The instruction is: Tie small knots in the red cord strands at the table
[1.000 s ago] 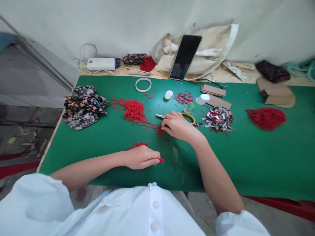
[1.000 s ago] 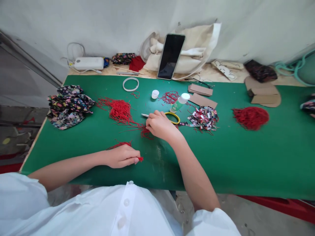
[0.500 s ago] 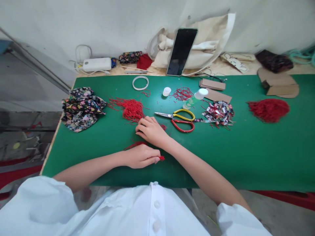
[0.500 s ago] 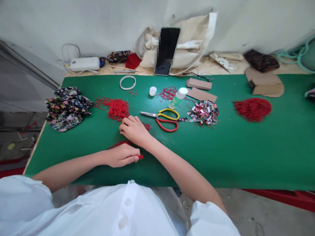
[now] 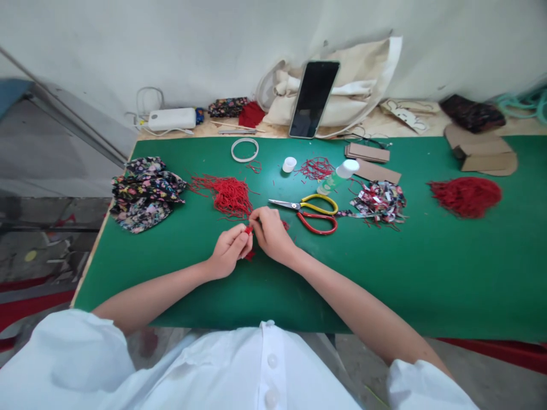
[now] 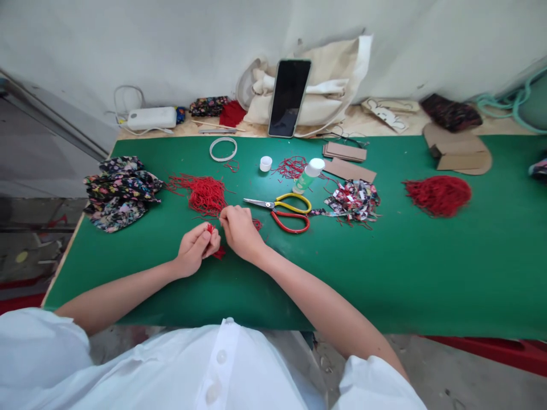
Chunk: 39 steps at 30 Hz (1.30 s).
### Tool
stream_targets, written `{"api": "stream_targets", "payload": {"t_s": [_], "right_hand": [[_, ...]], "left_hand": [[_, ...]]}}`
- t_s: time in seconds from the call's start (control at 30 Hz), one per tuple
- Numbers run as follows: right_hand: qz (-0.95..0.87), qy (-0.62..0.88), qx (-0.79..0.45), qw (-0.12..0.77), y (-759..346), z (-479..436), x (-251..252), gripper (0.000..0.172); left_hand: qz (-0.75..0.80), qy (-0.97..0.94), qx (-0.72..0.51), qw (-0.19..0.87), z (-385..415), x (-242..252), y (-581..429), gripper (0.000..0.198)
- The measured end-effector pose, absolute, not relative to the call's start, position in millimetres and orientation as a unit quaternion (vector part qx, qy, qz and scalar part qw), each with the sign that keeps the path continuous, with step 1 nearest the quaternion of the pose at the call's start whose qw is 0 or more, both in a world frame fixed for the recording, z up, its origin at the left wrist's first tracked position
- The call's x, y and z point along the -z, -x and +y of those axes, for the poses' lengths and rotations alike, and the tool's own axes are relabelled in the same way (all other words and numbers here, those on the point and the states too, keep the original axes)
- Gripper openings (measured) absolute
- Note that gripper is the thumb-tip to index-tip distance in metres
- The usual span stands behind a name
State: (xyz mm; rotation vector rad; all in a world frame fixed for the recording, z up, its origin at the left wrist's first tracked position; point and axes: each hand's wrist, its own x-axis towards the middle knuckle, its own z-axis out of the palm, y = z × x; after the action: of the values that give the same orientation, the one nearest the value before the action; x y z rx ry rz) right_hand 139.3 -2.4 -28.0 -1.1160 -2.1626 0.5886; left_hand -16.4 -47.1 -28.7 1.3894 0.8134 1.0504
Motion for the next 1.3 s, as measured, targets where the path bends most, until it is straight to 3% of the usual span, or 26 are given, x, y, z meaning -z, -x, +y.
{"api": "stream_targets", "payload": {"t_s": [0.4,0.9,1.3], "right_hand": [[-0.706,0.409,-0.315,0.485,-142,-16,12,0.005],[-0.706,0.371,-0.33,0.506,-140,-19,13,0.003],[-0.66,0.405,-0.353,0.526,-141,-17,19,0.006]], "left_hand": [[0.398,-0.471,-0.518,0.592,-21,25,13,0.039],[0.363,-0.451,-0.444,0.684,-23,25,9,0.047],[0.342,-0.47,-0.424,0.695,-22,26,11,0.043]]}}
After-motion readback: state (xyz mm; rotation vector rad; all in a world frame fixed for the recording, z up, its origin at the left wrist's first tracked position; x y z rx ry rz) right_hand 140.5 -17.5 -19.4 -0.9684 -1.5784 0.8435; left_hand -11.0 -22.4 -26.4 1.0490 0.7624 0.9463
